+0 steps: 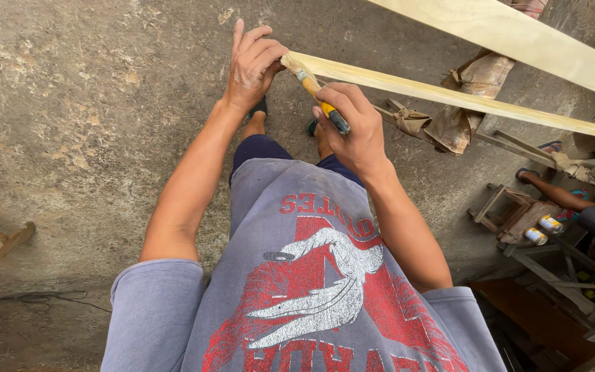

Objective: The person applies a light-colored finish to long wooden planks using a paintbrush. They dip the brush into a can, coat each plank, and place the finished pieces onto a stack. The work is performed in a workshop with another person visible nearby.

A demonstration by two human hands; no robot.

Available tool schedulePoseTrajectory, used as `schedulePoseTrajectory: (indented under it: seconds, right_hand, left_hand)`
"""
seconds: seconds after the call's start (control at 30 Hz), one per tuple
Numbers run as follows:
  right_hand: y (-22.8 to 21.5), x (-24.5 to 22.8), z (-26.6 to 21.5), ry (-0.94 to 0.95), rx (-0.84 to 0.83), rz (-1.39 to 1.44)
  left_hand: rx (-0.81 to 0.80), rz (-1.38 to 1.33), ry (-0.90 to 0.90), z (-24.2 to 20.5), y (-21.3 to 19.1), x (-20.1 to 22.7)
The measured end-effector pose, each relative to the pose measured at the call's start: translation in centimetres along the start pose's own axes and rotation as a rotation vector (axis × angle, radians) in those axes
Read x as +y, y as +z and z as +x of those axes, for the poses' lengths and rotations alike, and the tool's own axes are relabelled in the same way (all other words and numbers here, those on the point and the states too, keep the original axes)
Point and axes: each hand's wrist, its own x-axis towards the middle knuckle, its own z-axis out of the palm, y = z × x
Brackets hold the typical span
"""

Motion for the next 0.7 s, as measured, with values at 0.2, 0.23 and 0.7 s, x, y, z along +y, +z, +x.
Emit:
schedulePoseTrajectory:
  seconds: [0.2, 0.23, 0.7]
  right_hand:
    - [-0.4, 1.6, -1.1, 0.027, -0.006, -0.042]
    - [-0.7, 2.3, -2.0, 0.038, -0.009, -0.045]
    - [-11.4, 9.3, -13.5, 0.333, 0.349, -0.225]
  left_hand:
    - [-0.023, -0.034, -0.012, 0.6, -0.1, 0.3]
    - [-0.023, -0.034, -0.024, 0.4, -0.3, 0.3]
    - [-0.124, 0.027, -0.063, 0.9, -1.1, 0.9]
